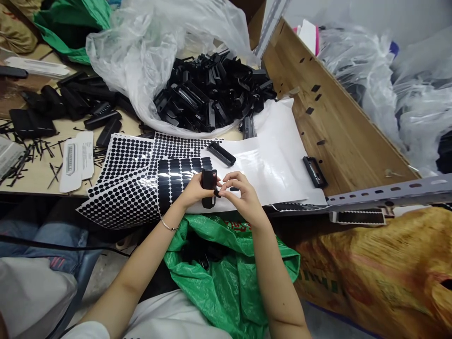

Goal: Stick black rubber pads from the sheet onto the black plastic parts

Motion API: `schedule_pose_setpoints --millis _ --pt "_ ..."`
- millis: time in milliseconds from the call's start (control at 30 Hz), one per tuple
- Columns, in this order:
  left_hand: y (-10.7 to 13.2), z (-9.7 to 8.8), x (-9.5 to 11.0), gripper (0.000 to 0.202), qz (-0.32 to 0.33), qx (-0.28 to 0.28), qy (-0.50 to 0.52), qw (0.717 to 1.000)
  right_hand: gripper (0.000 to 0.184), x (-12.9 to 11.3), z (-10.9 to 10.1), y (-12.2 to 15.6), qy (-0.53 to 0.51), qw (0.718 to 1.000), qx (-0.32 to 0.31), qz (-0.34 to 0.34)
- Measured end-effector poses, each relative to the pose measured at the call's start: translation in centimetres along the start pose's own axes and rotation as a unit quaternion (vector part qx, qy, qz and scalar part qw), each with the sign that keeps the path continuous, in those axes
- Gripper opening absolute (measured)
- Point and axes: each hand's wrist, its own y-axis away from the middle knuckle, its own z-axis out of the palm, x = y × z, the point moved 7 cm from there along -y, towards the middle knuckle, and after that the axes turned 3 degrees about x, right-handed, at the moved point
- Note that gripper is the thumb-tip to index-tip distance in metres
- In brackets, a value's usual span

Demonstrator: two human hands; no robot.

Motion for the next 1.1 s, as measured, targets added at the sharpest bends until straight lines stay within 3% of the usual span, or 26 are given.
schedule_pose_setpoints --millis 133,200,267,400,533,1100 --pt "-0.2 -0.6 -0.1 0.056 -0.004 0.058 0.049 0.997 0.024 1.6 -2.1 0.4 -0.131 0.980 0.148 0.026" --pt "-0.2 -0.7 -0.1 0.058 -0.008 0.079 0.085 0.993 0.022 2.2 -2.9 0.9 -0.150 0.968 0.197 0.032" --pt "-0.3 -0.6 -0.2 0.059 -0.015 0.079 0.118 0.990 0.019 2.6 -2.5 1.3 -0.134 0.974 0.177 0.045" --pt "-0.4 -0.6 -0.4 0.060 -0.009 0.074 0.142 0.987 0.015 3.9 0.3 2.0 -0.124 0.983 0.101 0.092" --pt "-0.5 -0.7 -0.7 0.060 0.003 0.072 0.139 0.988 0.017 4.8 2.2 2.2 -0.106 0.985 0.116 0.077" --pt "-0.4 -0.5 -0.5 0.043 -0.013 0.077 0.157 0.985 0.013 4.5 2.7 1.9 0.029 0.987 0.154 0.015"
